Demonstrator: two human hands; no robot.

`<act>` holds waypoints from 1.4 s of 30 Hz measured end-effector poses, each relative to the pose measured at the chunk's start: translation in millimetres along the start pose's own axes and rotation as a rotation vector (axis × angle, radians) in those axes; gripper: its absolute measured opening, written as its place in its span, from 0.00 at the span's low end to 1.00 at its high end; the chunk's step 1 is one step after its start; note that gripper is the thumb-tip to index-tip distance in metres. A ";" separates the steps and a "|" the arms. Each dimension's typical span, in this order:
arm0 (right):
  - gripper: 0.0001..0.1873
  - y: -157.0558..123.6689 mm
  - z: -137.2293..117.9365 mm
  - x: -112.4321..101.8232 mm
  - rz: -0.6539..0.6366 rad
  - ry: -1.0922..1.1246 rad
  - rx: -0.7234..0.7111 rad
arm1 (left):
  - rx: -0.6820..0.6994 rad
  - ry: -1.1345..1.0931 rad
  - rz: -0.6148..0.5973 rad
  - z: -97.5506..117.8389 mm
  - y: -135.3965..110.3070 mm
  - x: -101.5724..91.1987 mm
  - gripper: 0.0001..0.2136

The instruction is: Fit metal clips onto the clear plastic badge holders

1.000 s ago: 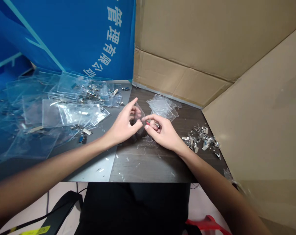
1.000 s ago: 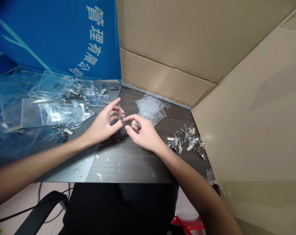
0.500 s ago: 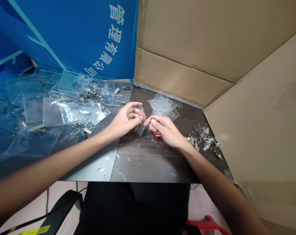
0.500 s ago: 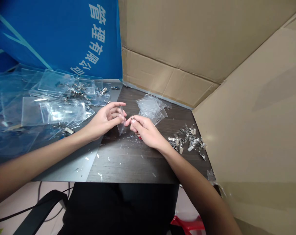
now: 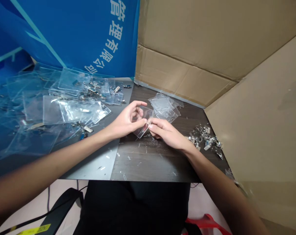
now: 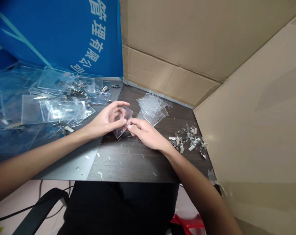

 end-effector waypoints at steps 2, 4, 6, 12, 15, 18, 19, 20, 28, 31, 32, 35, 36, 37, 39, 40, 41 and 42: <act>0.10 -0.1 0.1 1.0 0.023 0.022 0.023 | 0.004 0.021 -0.011 -0.2 -0.5 -0.1 0.30; 0.04 0.1 -1.1 1.8 0.041 0.036 0.013 | -0.004 0.030 -0.012 -0.6 -0.7 -0.8 0.30; 0.10 0.3 -2.9 2.3 0.047 0.076 -0.014 | -0.004 0.024 -0.020 0.0 -0.8 -1.5 0.32; 0.19 -1.6 -7.7 3.0 0.021 0.186 -0.068 | -0.033 -0.069 -0.090 4.7 -2.4 -0.2 0.37; 0.24 -4.7 -10.5 4.4 0.023 0.177 -0.100 | -0.017 -0.069 -0.078 6.1 -3.1 0.0 0.40; 0.26 -7.9 -11.2 6.9 0.015 0.128 -0.126 | 0.037 0.000 -0.039 5.3 -2.6 -0.5 0.42; 0.26 -8.6 -10.6 7.5 0.013 0.102 -0.134 | 0.065 0.029 -0.016 5.1 -2.3 -0.9 0.42; 0.27 -9.2 -9.7 8.0 0.014 0.077 -0.144 | 0.095 0.059 0.010 5.2 -2.0 -1.4 0.42; 0.25 -9.0 -5.6 8.2 0.058 0.014 -0.218 | 0.243 0.184 0.081 9.8 -1.4 -3.1 0.39; 0.25 -9.1 -5.5 8.8 0.062 0.006 -0.229 | 0.245 0.190 0.054 10.0 -1.5 -3.4 0.37; 0.25 -9.4 -5.4 8.7 0.065 -0.001 -0.229 | 0.244 0.192 0.046 9.9 -1.7 -3.3 0.37; 0.26 -11.4 -6.0 7.8 0.081 -0.042 -0.219 | 0.248 0.216 0.042 10.1 -2.7 -2.7 0.37; 0.27 -12.4 -6.6 7.4 0.087 -0.068 -0.213 | 0.257 0.233 0.052 10.5 -3.3 -2.4 0.37; 0.27 -13.2 -7.3 7.1 0.094 -0.098 -0.207 | 0.270 0.255 0.068 11.1 -3.9 -2.2 0.37; 0.29 -14.5 -8.8 6.8 0.112 -0.164 -0.202 | 0.302 0.303 0.108 12.3 -5.3 -1.8 0.37; 0.28 -14.7 -9.2 6.8 0.125 -0.192 -0.204 | 0.317 0.326 0.125 12.8 -5.9 -1.7 0.37; 0.28 -14.5 -9.4 7.0 0.137 -0.211 -0.208 | 0.330 0.346 0.138 13.0 -6.4 -1.5 0.37; 0.26 -14.0 -9.2 7.1 0.151 -0.223 -0.212 | 0.338 0.365 0.146 12.8 -6.8 -1.5 0.37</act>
Point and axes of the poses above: each hand's wrist, its own y-axis towards the middle knuckle, its own x-axis out of the palm, z = x × y, the point moved 4 cm from there along y, towards the middle knuckle, and after that the axes turned 4 degrees about z, right-handed, at the moved point
